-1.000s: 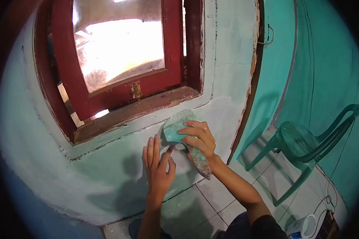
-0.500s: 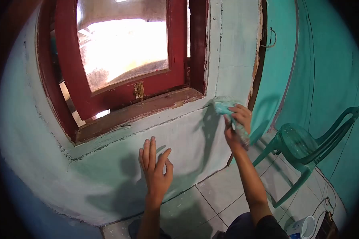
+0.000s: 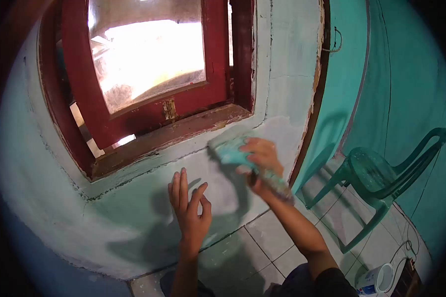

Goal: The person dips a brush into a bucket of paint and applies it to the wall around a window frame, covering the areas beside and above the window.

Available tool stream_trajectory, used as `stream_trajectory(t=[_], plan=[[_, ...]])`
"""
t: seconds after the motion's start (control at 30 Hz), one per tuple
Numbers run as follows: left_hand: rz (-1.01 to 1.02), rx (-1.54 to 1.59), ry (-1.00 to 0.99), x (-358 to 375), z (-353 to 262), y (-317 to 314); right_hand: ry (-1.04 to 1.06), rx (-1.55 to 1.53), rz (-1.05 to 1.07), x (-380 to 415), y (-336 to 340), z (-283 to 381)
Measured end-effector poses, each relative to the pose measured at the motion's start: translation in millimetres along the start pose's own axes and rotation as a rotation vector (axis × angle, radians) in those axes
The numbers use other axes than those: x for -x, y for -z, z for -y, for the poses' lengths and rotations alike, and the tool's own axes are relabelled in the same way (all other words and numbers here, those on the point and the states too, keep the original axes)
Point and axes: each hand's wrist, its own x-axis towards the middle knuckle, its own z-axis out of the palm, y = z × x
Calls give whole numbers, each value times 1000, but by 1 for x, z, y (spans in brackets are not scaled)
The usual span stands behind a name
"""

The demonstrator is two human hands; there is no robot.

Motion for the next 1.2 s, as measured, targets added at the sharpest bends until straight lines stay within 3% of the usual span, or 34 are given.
stream_trajectory(t=[0.03, 0.1, 0.13, 0.23, 0.33, 0.43, 0.7, 0.8, 0.93, 1.03, 1.2], plan=[[-3, 1, 9, 1, -2, 2, -62, 255, 101, 2, 16, -4], [-12, 12, 9, -2, -4, 5, -222, 186, -68, 14, 25, -21], [-18, 5, 8, -3, -4, 7, -125, 171, -107, 9, 34, -35], [1, 28, -2, 0, 1, 7, -175, 178, -197, 16, 50, -55], [10, -29, -5, 4, 8, 4, -30, 420, -111, 16, 67, -61], [-8, -36, 12, -3, 4, 1, 5, 456, -123, 13, 57, -51], [-105, -77, 8, -10, -6, 5, 25, 9, -21, 13, -39, 24], [-135, -89, 18, -9, -17, 29, 2, -73, 9, 13, -36, 29], [-20, -210, 31, 3, -9, 84, -42, 134, -113, 24, -21, -1], [-113, -327, 87, 23, 22, 117, 31, 318, -108, 24, -6, -5], [-134, -337, 68, 29, 50, 171, 31, 230, -122, 15, -33, 24]])
